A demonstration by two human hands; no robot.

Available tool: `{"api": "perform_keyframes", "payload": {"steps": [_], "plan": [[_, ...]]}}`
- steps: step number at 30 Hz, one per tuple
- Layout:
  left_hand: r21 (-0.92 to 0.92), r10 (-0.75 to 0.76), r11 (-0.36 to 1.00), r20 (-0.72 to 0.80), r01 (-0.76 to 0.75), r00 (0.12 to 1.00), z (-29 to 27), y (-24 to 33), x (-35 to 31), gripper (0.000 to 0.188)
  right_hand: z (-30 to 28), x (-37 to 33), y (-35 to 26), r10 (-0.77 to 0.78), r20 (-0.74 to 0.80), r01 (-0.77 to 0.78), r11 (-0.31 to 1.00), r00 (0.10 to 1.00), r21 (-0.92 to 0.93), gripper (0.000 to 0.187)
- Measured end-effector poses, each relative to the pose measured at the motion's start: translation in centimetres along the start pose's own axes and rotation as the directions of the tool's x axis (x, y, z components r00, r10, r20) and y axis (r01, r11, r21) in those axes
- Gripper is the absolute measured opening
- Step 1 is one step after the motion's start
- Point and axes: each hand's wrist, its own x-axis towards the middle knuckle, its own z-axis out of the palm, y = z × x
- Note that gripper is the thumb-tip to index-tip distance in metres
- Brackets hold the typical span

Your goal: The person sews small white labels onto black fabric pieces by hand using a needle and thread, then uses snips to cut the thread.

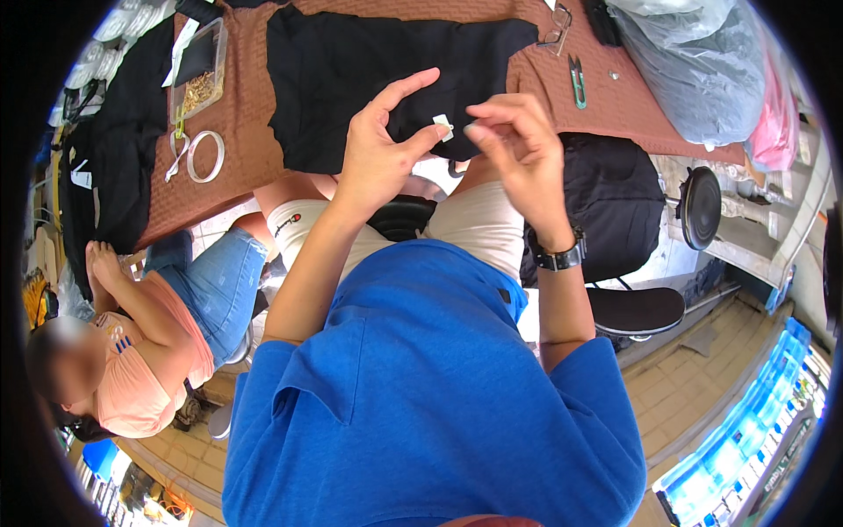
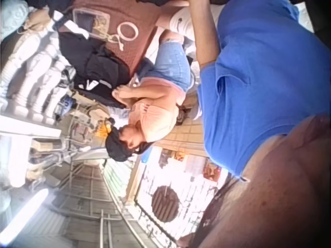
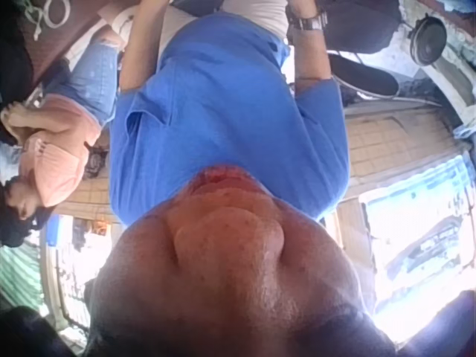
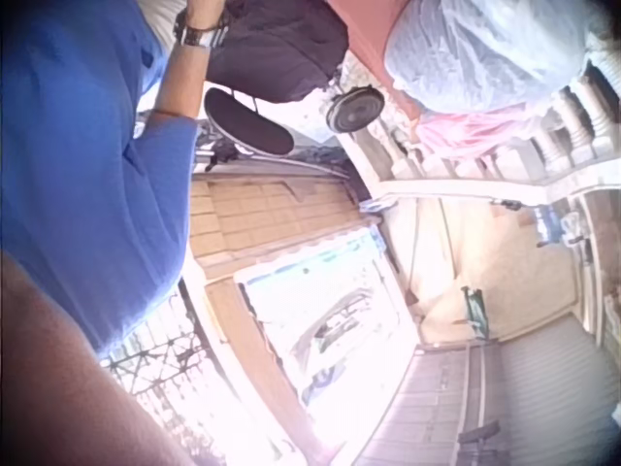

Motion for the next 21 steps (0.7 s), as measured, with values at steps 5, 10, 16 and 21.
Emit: {"api": "perform_keyframes", "payload": {"steps": [5,10,16,21], "plan": [[0.019,0.054,0.998,-0.012,-0.054,0.998,0.0,-1.4,0.1,0.051,1.3,0.3,0.5,-0.154,0.078,0.166,0.968,0.985,-0.187,0.011],[0.145,0.081,0.987,-0.036,-0.075,0.996,0.1,-0.5,0.1,0.051,0.6,0.4,-0.9,-0.13,-0.193,0.164,0.972,0.972,0.171,0.003],[0.195,0.163,0.97,-0.059,-0.149,0.985,-0.5,-2.3,0.6,0.052,-11.8,0.3,-8.8,-0.433,-0.535,0.482,0.875,0.725,-0.055,0.017],[0.31,0.204,0.935,-0.067,-0.174,0.977,-0.9,-2.3,0.4,0.053,-24.1,-4.5,-14.6,-0.458,-0.67,0.564,0.823,0.585,-0.069,0.028]]}}
